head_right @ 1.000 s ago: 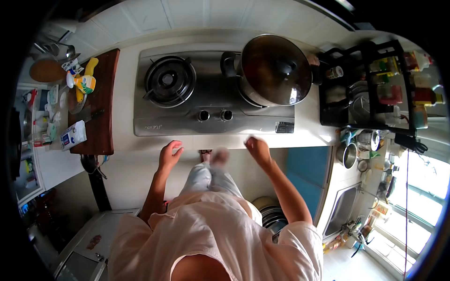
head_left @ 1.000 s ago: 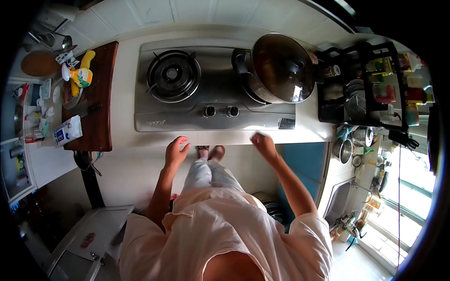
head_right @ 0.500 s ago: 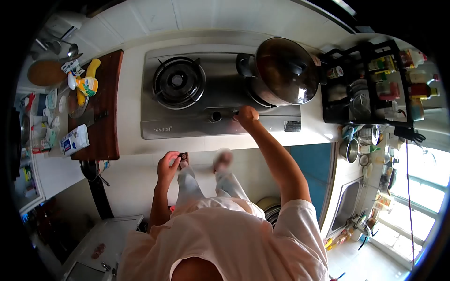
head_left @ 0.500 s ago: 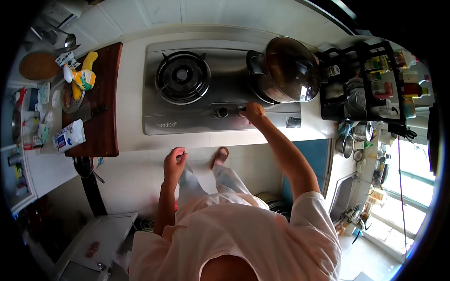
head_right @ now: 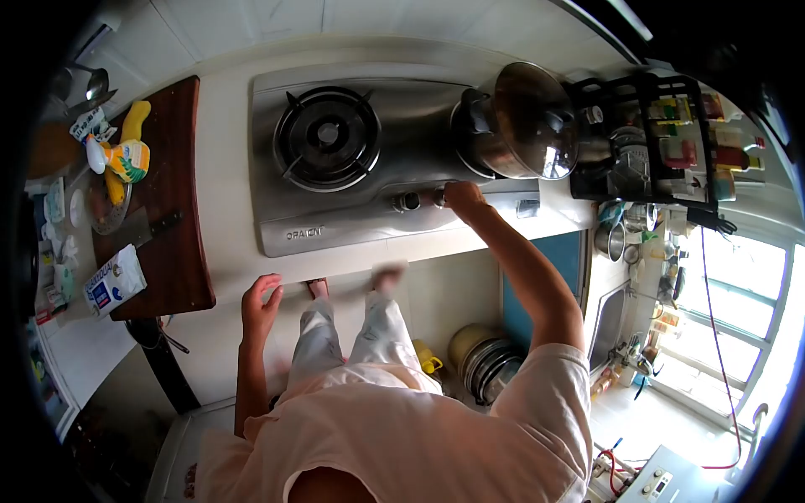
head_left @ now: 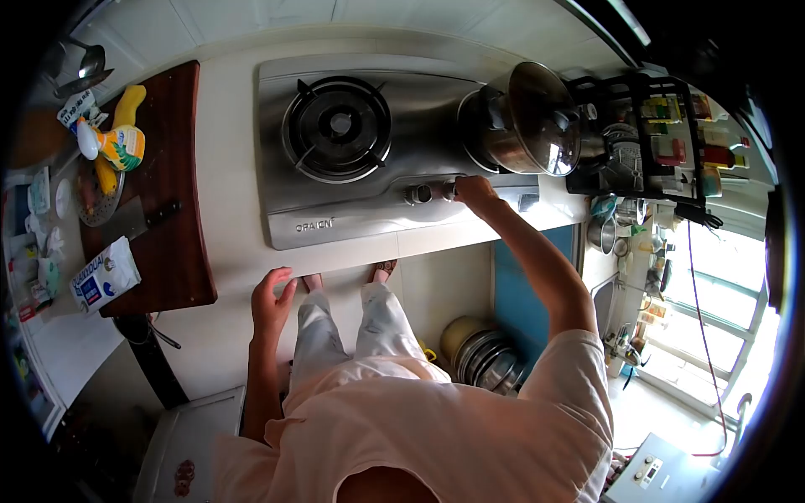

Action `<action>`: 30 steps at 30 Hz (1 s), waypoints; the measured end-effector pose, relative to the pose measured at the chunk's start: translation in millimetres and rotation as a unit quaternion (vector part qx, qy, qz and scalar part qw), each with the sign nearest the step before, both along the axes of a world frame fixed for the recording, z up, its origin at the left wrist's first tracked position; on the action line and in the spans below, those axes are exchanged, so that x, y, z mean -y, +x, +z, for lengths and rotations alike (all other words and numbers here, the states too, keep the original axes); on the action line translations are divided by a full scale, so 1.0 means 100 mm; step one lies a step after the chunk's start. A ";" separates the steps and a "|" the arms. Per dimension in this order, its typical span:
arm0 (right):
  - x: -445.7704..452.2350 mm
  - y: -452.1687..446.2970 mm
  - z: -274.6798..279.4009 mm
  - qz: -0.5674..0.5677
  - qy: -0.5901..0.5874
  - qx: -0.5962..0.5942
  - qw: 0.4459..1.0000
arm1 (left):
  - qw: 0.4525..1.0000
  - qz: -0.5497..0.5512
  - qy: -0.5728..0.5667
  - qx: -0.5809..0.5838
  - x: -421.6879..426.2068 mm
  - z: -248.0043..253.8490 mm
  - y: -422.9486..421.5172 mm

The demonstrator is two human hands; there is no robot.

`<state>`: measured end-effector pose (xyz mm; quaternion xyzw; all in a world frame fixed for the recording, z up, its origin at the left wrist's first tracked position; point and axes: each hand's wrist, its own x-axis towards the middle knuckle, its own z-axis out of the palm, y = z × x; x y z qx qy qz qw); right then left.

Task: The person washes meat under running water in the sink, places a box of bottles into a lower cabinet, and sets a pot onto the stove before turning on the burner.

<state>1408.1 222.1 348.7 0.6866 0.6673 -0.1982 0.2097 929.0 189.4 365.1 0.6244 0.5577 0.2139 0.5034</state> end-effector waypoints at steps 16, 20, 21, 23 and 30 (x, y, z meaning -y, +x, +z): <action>-0.02 -0.24 0.20 -0.051 -0.004 -0.009 0.999 | 0.997 0.010 -0.052 0.060 0.13 -0.41 -0.16; -0.07 -0.31 0.28 -0.033 -0.020 0.021 0.999 | 0.993 0.029 -0.093 0.064 0.11 -0.38 -0.23; -0.09 -0.33 0.30 -0.028 -0.025 0.025 0.999 | 0.994 0.029 -0.089 0.064 0.12 -0.39 -0.25; -0.11 -0.35 0.30 -0.024 -0.032 0.034 0.999 | 0.994 0.029 -0.080 0.062 0.12 -0.42 -0.30; -0.08 -0.32 0.26 -0.010 -0.025 0.049 0.998 | 0.993 0.046 -0.082 0.071 0.17 -0.53 -0.36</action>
